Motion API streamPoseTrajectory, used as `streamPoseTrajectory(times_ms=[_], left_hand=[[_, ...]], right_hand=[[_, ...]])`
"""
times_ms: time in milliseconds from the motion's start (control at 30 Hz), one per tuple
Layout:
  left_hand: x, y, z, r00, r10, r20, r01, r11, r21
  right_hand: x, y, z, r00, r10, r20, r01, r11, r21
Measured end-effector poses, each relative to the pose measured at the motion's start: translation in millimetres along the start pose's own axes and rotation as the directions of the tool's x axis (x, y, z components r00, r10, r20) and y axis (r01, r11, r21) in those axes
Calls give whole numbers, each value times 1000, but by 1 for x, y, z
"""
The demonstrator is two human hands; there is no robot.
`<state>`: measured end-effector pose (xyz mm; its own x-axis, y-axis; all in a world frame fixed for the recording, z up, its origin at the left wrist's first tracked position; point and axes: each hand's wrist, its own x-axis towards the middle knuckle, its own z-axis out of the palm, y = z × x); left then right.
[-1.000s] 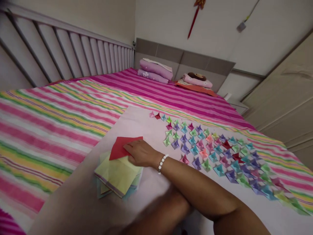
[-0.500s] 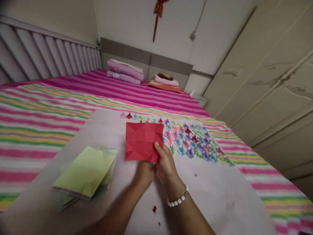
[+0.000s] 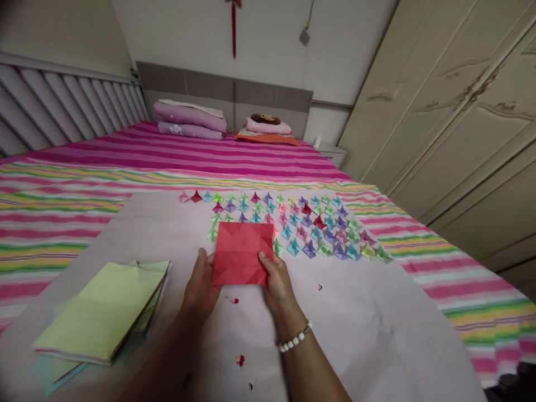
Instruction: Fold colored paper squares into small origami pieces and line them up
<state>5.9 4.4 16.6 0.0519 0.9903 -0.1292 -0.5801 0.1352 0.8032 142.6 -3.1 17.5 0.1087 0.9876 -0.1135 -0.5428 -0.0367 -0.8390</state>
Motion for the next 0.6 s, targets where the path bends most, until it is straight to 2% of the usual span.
streamPoseTrajectory(times_ms=[167,333,433,500,567,600], left_hand=[[-7,-5,-1,999,7,-45,-1,993,122],[-9,-4,-1,998,-67,-16,67,997,22],[-7,-8,0,995,-98,33,97,995,29],[-5,-12,-1,998,-36,42,32,994,107],[-3,-15,-3,989,146,-29,-135,961,240],[-4,-15,-5,959,272,-78,-233,915,330]], right_hand=[[-2,5,1,999,18,29,-17,1000,-9],[-8,4,0,996,37,78,-42,998,52],[-11,2,0,995,52,87,-57,997,54],[-12,0,1,995,51,82,-56,997,56],[-12,-2,1,997,33,68,-37,997,60],[-12,-4,2,998,17,57,-20,998,61]])
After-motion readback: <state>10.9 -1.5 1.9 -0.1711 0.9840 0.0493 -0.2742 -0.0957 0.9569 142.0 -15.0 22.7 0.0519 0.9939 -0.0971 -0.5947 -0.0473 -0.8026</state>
